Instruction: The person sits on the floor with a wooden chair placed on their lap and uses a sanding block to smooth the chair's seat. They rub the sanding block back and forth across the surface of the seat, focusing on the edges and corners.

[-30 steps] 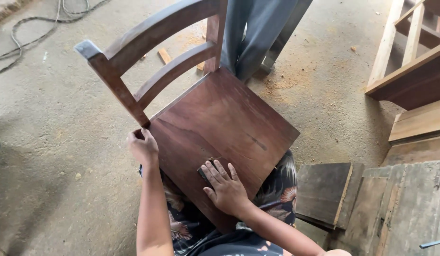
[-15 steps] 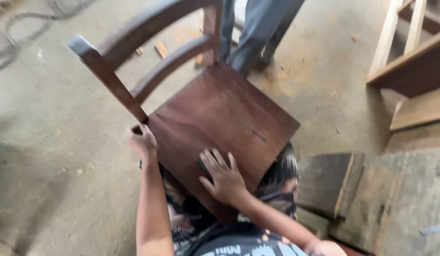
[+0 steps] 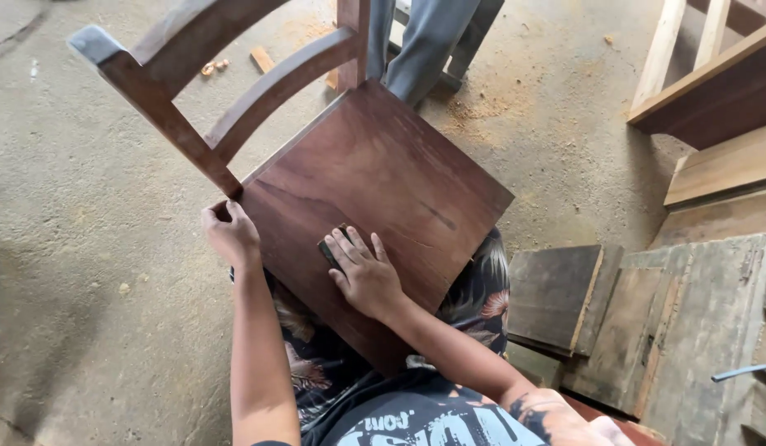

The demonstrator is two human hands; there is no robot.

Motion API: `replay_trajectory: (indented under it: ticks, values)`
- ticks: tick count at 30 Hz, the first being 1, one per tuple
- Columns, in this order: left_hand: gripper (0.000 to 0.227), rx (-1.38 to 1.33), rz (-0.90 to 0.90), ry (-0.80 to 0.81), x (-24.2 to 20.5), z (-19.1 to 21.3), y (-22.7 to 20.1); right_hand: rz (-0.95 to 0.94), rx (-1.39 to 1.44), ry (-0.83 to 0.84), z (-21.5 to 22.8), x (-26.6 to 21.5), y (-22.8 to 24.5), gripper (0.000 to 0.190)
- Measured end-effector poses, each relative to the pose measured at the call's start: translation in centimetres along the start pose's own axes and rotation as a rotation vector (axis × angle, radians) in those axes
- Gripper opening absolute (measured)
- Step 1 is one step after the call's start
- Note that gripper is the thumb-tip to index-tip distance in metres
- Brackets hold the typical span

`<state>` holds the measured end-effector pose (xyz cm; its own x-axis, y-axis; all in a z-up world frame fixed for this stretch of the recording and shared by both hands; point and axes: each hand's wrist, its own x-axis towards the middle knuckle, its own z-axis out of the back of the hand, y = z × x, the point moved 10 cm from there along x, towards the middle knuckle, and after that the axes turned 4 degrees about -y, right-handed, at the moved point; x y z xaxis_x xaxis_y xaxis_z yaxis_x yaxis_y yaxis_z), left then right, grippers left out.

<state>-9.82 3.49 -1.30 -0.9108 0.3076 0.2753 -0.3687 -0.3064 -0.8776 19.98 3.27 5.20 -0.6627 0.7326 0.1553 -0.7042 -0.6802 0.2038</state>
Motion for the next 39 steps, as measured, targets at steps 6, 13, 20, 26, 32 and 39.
replay_trajectory:
  ticks: [6, 13, 20, 26, 32, 39]
  values:
    - [0.026, -0.003, 0.105, -0.027, 0.1, 0.9, -0.6, 0.026, -0.042, 0.038, -0.5, -0.6, 0.1, 0.061]
    - [0.026, -0.045, 0.106, -0.045, -0.4, 1.3, -0.8, 0.021, -0.022, 0.015, -2.3, 5.5, 1.0, 0.062]
    - [0.035, -0.139, 0.013, -0.126, -0.6, 3.0, -3.0, -0.033, 0.042, 0.118, -1.8, 4.3, 1.3, 0.067]
    - [0.037, -0.188, 0.015, -0.186, -0.1, 4.0, -2.6, -0.004, -0.075, 0.017, -5.2, 14.4, 2.4, 0.058]
    - [0.045, -0.213, 0.121, -0.179, -0.7, 3.8, -1.8, 0.010, -0.116, -0.004, -4.8, 13.9, 3.5, 0.056]
    - [0.063, -0.303, 0.185, -0.178, 0.0, 4.0, -2.9, 0.070, -0.072, 0.017, -5.5, 19.0, 4.1, 0.054]
